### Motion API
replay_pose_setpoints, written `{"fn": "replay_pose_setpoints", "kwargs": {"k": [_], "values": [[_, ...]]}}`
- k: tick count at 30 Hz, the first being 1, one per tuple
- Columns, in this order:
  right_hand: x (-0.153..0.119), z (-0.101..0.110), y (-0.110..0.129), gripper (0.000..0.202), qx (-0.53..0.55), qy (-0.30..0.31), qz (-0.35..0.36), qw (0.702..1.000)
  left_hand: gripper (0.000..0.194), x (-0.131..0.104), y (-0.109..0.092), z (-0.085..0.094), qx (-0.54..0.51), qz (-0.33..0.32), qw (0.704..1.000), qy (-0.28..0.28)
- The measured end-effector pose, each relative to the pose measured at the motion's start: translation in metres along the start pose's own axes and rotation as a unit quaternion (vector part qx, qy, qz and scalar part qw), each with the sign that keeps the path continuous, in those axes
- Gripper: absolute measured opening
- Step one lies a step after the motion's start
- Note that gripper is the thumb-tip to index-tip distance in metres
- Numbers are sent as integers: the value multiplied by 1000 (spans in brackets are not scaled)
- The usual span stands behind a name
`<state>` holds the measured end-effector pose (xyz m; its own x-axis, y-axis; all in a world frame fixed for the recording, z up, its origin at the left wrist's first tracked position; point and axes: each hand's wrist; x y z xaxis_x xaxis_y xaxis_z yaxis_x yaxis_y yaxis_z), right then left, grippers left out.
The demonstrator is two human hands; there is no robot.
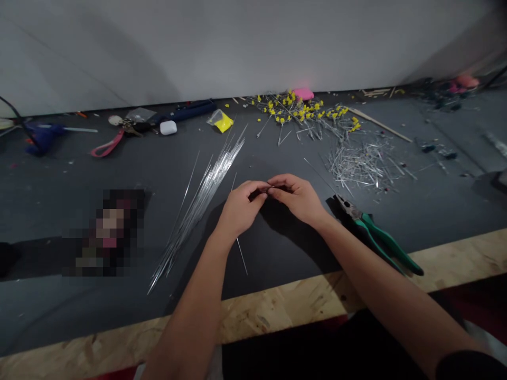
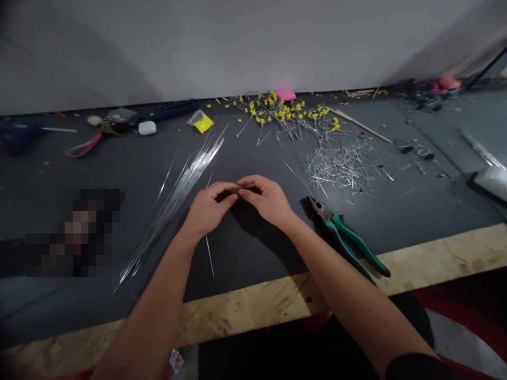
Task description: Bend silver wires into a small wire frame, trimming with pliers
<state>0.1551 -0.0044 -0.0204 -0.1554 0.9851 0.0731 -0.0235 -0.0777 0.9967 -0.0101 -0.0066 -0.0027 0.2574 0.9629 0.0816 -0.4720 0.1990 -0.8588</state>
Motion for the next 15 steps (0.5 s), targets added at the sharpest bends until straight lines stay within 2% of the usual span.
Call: {"fn": "replay_pose_setpoints", "kwargs": {"k": [3, 8, 15], "values": [[1, 1, -1, 17, -35, 4, 8, 999, 23, -1, 0, 1, 56, -14, 998, 5], [1, 3, -2, 12, -88, 6, 16, 996, 34, -1, 2, -2, 87, 5, 996, -7], [1, 4, 2, 8, -120, 7, 34, 992, 22, 0, -6, -3, 144, 42, 989, -17]]}}
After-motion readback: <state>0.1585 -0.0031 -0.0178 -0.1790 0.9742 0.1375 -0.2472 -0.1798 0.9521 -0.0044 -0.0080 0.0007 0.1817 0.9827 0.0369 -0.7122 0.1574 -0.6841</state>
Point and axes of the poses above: each hand's wrist, its own x-axis towards the middle knuckle, its own z-axis out of the back of the hand, y = z × x, and after that the axes turned 4 degrees about x, right-handed
